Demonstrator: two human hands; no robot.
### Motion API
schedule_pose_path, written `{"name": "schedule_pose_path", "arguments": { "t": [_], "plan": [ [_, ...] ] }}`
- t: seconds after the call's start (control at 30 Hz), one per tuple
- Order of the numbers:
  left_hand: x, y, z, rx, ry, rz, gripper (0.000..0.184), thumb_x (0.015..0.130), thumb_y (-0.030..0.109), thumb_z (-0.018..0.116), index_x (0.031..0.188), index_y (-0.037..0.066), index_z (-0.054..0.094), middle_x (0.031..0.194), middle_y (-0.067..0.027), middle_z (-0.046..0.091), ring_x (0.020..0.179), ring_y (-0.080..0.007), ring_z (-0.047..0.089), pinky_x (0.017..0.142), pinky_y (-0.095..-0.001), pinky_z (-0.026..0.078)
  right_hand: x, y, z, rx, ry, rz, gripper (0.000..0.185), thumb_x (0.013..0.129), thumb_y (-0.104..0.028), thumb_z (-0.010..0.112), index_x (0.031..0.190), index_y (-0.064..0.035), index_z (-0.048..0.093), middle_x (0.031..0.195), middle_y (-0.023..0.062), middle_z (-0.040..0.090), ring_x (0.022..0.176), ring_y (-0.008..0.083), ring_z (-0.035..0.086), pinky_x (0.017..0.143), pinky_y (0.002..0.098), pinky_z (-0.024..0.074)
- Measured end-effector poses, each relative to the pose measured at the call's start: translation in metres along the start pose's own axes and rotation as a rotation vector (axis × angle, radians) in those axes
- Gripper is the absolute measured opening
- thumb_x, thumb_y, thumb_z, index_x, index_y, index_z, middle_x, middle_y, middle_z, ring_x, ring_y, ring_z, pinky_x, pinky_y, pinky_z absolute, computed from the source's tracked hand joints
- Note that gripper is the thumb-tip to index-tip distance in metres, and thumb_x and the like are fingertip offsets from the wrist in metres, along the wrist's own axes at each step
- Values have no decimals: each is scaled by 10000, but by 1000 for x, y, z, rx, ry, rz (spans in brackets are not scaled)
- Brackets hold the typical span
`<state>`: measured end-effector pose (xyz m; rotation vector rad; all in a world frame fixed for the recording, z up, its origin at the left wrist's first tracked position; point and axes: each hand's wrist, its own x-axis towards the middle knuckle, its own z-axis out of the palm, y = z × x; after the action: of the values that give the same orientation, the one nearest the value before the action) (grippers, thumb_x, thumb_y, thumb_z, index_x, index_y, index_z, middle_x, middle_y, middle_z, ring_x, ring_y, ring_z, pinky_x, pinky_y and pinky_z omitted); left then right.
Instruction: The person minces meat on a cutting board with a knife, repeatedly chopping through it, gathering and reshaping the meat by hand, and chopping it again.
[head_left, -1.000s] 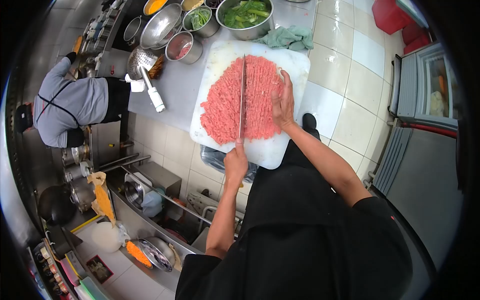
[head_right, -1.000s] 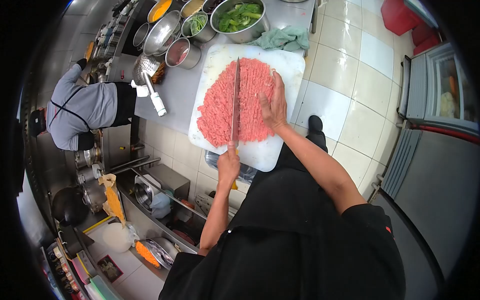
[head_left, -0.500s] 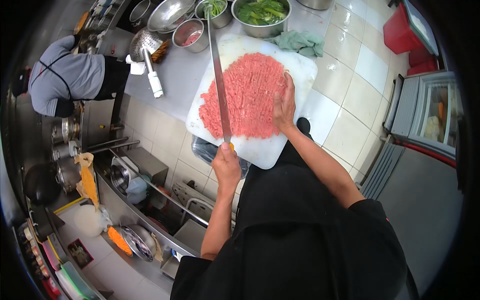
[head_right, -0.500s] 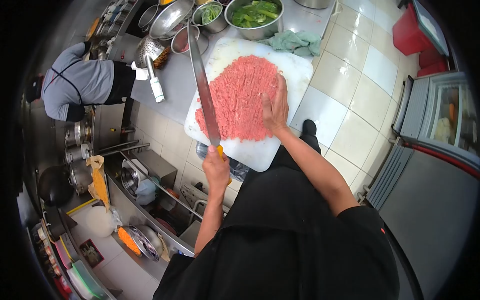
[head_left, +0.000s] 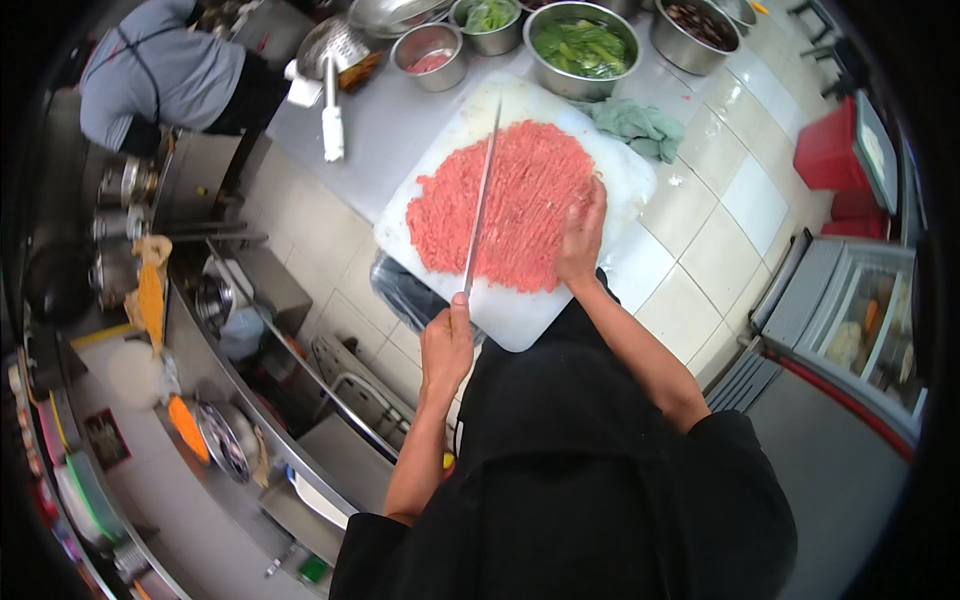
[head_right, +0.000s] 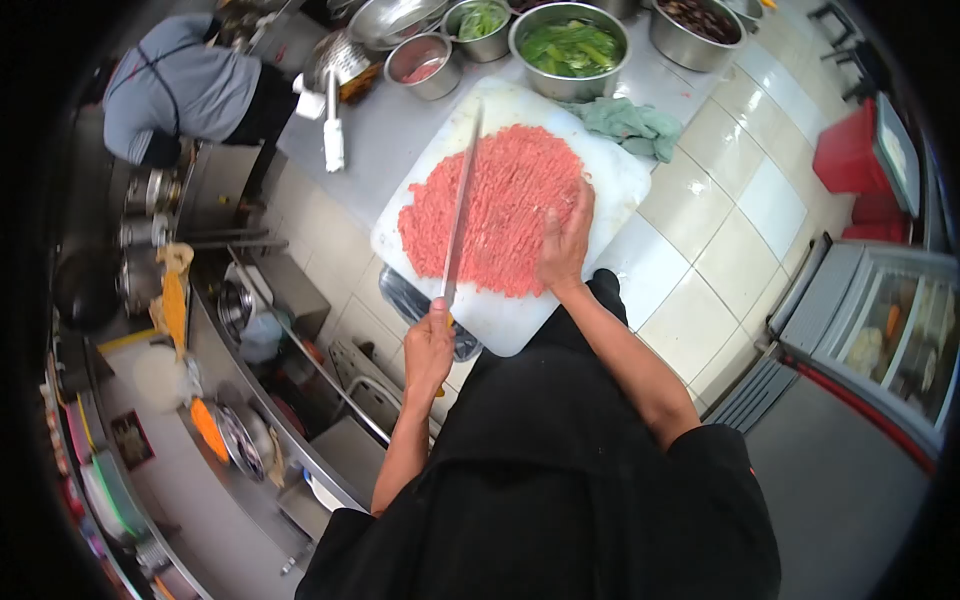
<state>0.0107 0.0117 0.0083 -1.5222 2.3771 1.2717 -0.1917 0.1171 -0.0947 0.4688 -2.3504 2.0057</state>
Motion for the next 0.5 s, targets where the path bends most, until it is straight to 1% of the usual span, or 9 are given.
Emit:
{"name": "schedule_pose_path", "arguments": {
  "t": [0.1,0.13,0.2,0.23,0.27,0.37,0.4,0.5],
  "plan": [
    [-24,2,15,-242,204,94,675,1047,507,378,753,-52,617,642,-225,579,621,-360,576,640,-463,461,8,2,-14,-44,-60,-10,699,1018,-390,478,1505,51,239,1551,269,266,1443,437,253,1194,491,193],
    [-22,-11,33,-276,254,80,675,1043,510,383,764,-52,631,684,-259,615,667,-415,615,667,-491,473,12,4,-21,-107,-90,-26,688,1014,-365,498,1502,53,251,1550,265,274,1450,446,237,1194,500,192],
    [-11,-27,48,19,198,-23,672,1045,505,380,787,-58,641,724,-285,635,714,-465,630,688,-518,478,30,1,-28,-138,-176,-119,683,1014,-364,496,1501,52,257,1550,265,277,1457,448,225,1194,506,188],
    [-12,-19,44,167,161,-81,670,1045,503,378,799,-60,645,744,-298,645,737,-490,638,699,-532,480,38,-2,-30,-153,-215,-163,681,1014,-363,495,1501,52,260,1550,265,279,1460,449,219,1195,510,186],
    [-20,-11,42,96,139,-142,672,1041,511,383,823,-65,654,791,-326,649,804,-531,632,728,-559,478,44,1,-38,-167,-256,-204,676,1011,-357,500,1502,45,268,1545,269,290,1466,451,211,1195,512,185],
    [-46,3,41,-70,331,-126,715,1013,584,421,779,-60,627,648,-189,601,640,-280,599,637,-429,482,69,-1,-47,-147,-327,-288,651,1009,-348,499,1490,43,301,1541,271,302,1460,456,221,1195,515,187],
    [-51,-1,45,-92,391,-134,722,1013,584,423,785,-68,631,661,-212,611,650,-313,609,644,-447,483,76,1,-51,-151,-353,-297,639,1009,-342,499,1483,45,315,1537,272,309,1459,456,224,1195,516,187],
    [-62,17,21,29,506,-269,735,1015,586,419,782,-77,632,679,-234,621,654,-355,611,648,-466,478,89,9,-55,-155,-427,-320,607,1009,-325,499,1462,50,348,1527,273,327,1456,457,233,1194,520,190]
  ]
}}
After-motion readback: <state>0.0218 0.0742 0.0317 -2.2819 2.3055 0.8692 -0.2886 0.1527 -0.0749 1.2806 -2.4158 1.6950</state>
